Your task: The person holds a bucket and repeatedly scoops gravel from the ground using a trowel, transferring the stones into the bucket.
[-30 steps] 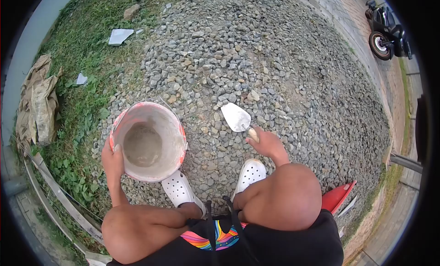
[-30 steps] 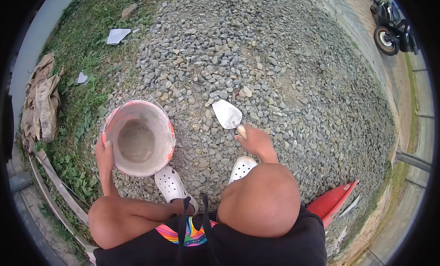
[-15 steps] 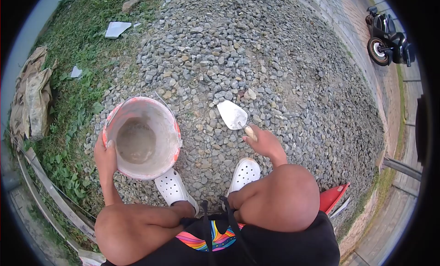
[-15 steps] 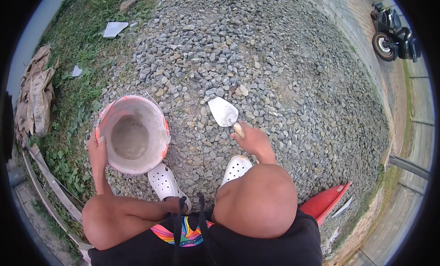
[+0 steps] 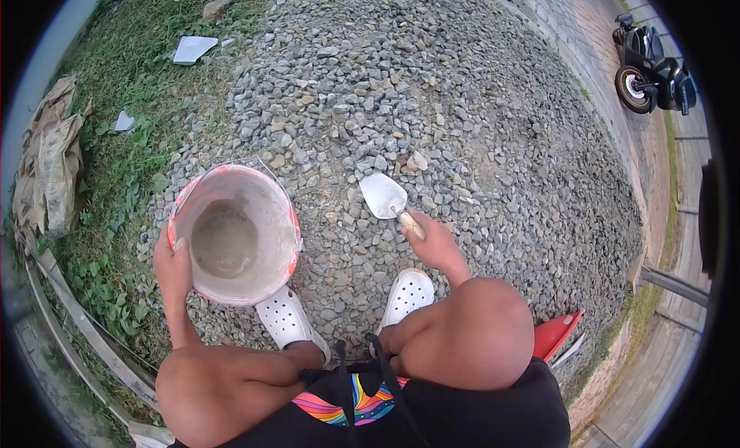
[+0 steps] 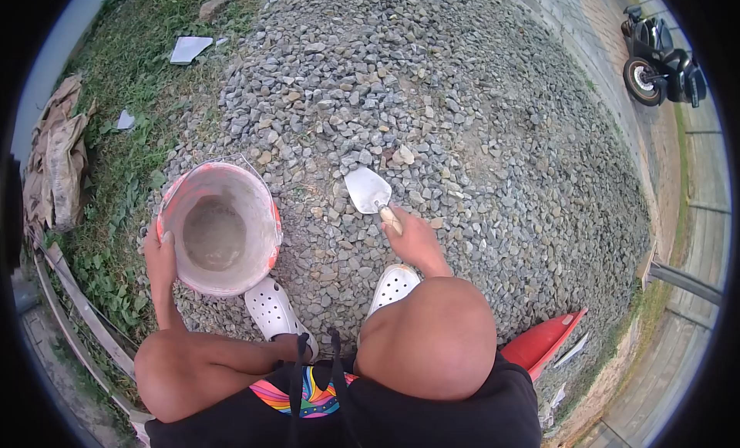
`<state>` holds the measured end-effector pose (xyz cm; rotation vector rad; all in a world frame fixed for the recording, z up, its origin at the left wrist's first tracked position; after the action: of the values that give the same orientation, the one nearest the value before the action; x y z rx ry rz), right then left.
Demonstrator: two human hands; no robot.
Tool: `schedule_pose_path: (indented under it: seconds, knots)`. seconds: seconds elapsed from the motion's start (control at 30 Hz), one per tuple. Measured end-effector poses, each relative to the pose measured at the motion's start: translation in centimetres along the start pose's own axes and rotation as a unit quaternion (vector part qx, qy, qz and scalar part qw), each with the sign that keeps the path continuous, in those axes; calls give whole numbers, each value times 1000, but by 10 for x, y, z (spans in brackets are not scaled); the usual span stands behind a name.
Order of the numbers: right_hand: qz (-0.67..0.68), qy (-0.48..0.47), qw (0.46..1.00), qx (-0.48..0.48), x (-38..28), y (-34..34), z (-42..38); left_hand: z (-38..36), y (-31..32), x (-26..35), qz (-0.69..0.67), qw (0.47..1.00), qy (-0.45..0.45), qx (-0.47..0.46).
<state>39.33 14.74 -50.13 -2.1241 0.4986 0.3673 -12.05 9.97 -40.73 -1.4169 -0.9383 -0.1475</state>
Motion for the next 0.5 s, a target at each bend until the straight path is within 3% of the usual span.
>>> schedule_pose_path:
  seconds: [0.17, 0.5]
  knots:
    - [99, -32, 993, 57, -8, 33, 14, 3, 2, 5, -20, 1000, 5, 0]
    - [226, -57, 971, 53, 21, 48, 9, 7, 5, 11, -25, 1000, 5, -5]
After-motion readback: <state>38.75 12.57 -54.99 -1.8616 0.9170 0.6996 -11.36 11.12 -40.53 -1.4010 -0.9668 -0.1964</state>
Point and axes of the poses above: each hand's wrist, its own z-axis towards the middle knuckle, its own y-axis out of the palm, x = y × z, the point moved 9 cm from there along z, towards the middle knuckle, and after that the axes turned 1 degree about y, right-handed, at the moved point
